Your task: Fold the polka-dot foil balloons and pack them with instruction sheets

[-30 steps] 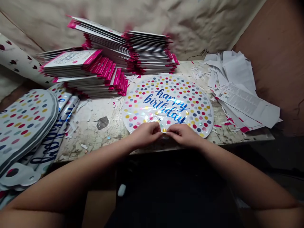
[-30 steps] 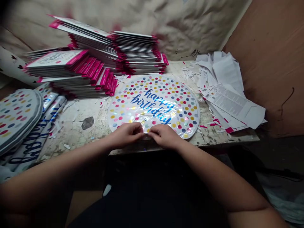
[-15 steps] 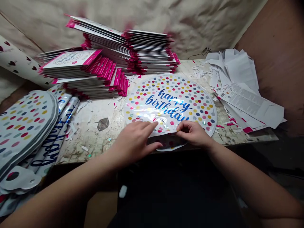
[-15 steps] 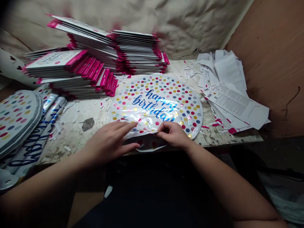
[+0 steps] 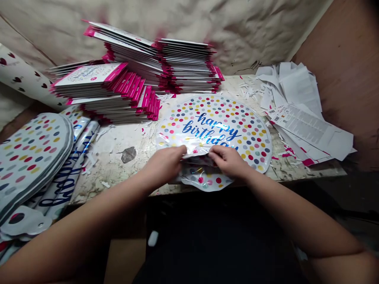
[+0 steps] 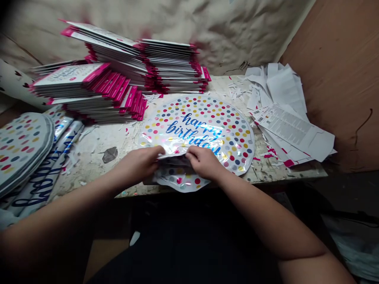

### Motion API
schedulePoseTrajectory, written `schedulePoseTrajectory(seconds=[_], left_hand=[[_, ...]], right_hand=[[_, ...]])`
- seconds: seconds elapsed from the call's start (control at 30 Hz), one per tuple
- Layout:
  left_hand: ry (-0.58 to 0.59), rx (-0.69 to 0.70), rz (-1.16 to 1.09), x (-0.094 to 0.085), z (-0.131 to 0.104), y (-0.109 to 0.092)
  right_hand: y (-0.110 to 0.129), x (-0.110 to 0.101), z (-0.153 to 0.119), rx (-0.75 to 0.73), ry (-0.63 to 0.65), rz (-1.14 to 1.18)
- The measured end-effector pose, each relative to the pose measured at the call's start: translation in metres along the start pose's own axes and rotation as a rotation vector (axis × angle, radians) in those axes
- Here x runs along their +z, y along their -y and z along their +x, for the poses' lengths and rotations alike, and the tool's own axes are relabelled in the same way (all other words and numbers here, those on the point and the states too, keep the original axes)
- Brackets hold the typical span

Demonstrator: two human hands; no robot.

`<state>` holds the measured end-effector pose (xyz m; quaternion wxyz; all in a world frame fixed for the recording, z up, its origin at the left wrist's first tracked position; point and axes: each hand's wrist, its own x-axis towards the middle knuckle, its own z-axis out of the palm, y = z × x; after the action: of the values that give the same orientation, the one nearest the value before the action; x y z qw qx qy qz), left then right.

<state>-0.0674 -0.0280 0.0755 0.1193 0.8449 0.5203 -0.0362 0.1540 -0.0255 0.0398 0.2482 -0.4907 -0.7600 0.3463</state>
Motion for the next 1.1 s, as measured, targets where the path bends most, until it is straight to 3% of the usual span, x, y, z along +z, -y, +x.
schedulePoseTrajectory(seconds=[0.13,0.23,0.27,0.33,0.43,0.47,0.53,0.63,0.7,0.83,0.9,1.0,1.1], left_hand=[[-0.193,-0.137,0.072,-0.001,-0.039,0.044],[-0.390,-0.037,-0.084,0.001,-0.047,0.053],[-0.385,0.041,-0.144,0.004,-0.044,0.050],[-0.262,0.196,-0.226,0.014,-0.036,0.044],[-0.089,0.333,-0.256,0.036,-0.026,0.042],[-0.082,0.353,-0.258,0.043,-0.024,0.044],[-0.117,0.357,-0.272,0.053,-0.025,0.053],[-0.162,0.323,-0.307,0.058,-0.028,0.061],[-0.147,0.339,-0.297,0.056,-0.029,0.062],[-0.111,0.345,-0.192,0.050,-0.032,0.067],[-0.110,0.301,-0.155,0.047,-0.032,0.074],[-0.067,0.179,-0.287,0.037,-0.020,0.090],[0.004,-0.169,-0.621,0.021,0.010,0.104]], right_hand=[[-0.016,-0.009,-0.007,0.106,-0.106,0.206],[-0.006,-0.007,-0.021,0.046,-0.109,0.162],[0.000,-0.003,-0.027,-0.006,-0.111,0.113],[0.011,0.009,-0.043,-0.183,-0.096,-0.015],[0.006,0.023,-0.071,-0.397,-0.076,-0.312],[-0.003,0.022,-0.079,-0.382,-0.095,-0.415],[-0.027,0.010,-0.094,-0.213,-0.187,-0.588],[-0.068,-0.027,-0.104,0.089,-0.329,-0.754],[-0.089,-0.049,-0.103,0.122,-0.330,-0.794],[-0.112,-0.075,-0.091,-0.078,-0.116,-0.584],[-0.119,-0.084,-0.084,-0.090,-0.067,-0.420],[-0.126,-0.102,-0.068,0.071,-0.044,-0.222],[-0.129,-0.119,-0.038,0.353,-0.048,-0.022]])
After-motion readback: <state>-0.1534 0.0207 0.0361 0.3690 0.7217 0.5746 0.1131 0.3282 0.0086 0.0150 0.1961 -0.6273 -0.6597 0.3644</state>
